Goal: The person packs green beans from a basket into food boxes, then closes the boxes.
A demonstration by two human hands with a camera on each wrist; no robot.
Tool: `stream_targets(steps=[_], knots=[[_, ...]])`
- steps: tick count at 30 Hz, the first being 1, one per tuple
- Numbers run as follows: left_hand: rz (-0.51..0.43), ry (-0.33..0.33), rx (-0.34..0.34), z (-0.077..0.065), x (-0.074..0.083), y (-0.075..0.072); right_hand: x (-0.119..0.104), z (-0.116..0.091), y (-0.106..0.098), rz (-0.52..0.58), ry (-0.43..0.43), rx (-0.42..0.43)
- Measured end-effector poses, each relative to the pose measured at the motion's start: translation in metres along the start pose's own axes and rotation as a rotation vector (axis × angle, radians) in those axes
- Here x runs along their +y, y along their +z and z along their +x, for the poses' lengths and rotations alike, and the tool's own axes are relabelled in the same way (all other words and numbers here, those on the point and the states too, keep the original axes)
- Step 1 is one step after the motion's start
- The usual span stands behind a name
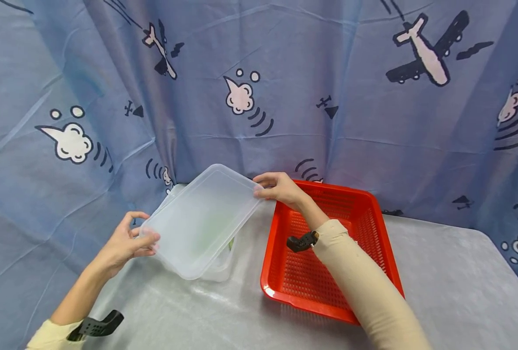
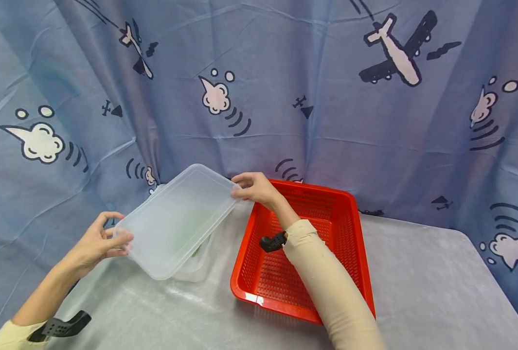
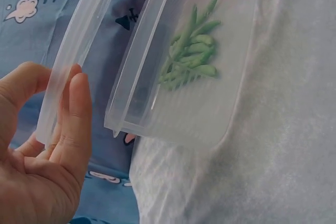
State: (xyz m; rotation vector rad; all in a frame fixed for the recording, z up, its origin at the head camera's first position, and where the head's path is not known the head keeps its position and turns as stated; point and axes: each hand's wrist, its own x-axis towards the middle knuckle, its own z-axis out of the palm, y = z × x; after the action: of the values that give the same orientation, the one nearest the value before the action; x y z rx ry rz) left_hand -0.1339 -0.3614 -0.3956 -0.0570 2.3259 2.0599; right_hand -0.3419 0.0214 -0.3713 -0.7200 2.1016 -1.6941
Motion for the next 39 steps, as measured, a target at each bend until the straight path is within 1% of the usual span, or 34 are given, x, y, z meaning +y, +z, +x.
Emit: stream_targets(steps=[4,8,11,15,19,26,31,35,39], knots=[[0.053,-0.009,-0.012,0.001,-0.001,0.0,0.004,0.005,0.001,0.028,-0.002,-0.015],[0.081,-0.004,-0.021,0.001,-0.002,0.0,0.005,0.011,0.004,0.011,0.008,-0.028],[0.089,0.0,-0.015,0.002,-0.004,0.002,0.004,0.015,0.007,-0.003,0.024,-0.013],[0.086,-0.013,0.016,0.003,-0.007,0.006,0.003,0.02,0.01,-0.023,0.046,0.022],[0.081,-0.021,0.044,0.003,-0.009,0.009,0.003,0.025,0.012,-0.031,0.067,0.036],[0.049,0.026,0.085,0.001,-0.008,0.006,0.005,0.032,0.016,0.0,0.094,0.051],[0.027,0.037,0.115,-0.003,-0.006,0.006,0.005,0.036,0.018,0.042,0.085,0.06],[0.044,0.035,0.117,-0.006,-0.002,0.008,0.002,0.04,0.02,0.052,0.084,0.082],[0.06,0.029,0.103,-0.009,0.001,0.013,0.0,0.042,0.021,0.052,0.096,0.101]])
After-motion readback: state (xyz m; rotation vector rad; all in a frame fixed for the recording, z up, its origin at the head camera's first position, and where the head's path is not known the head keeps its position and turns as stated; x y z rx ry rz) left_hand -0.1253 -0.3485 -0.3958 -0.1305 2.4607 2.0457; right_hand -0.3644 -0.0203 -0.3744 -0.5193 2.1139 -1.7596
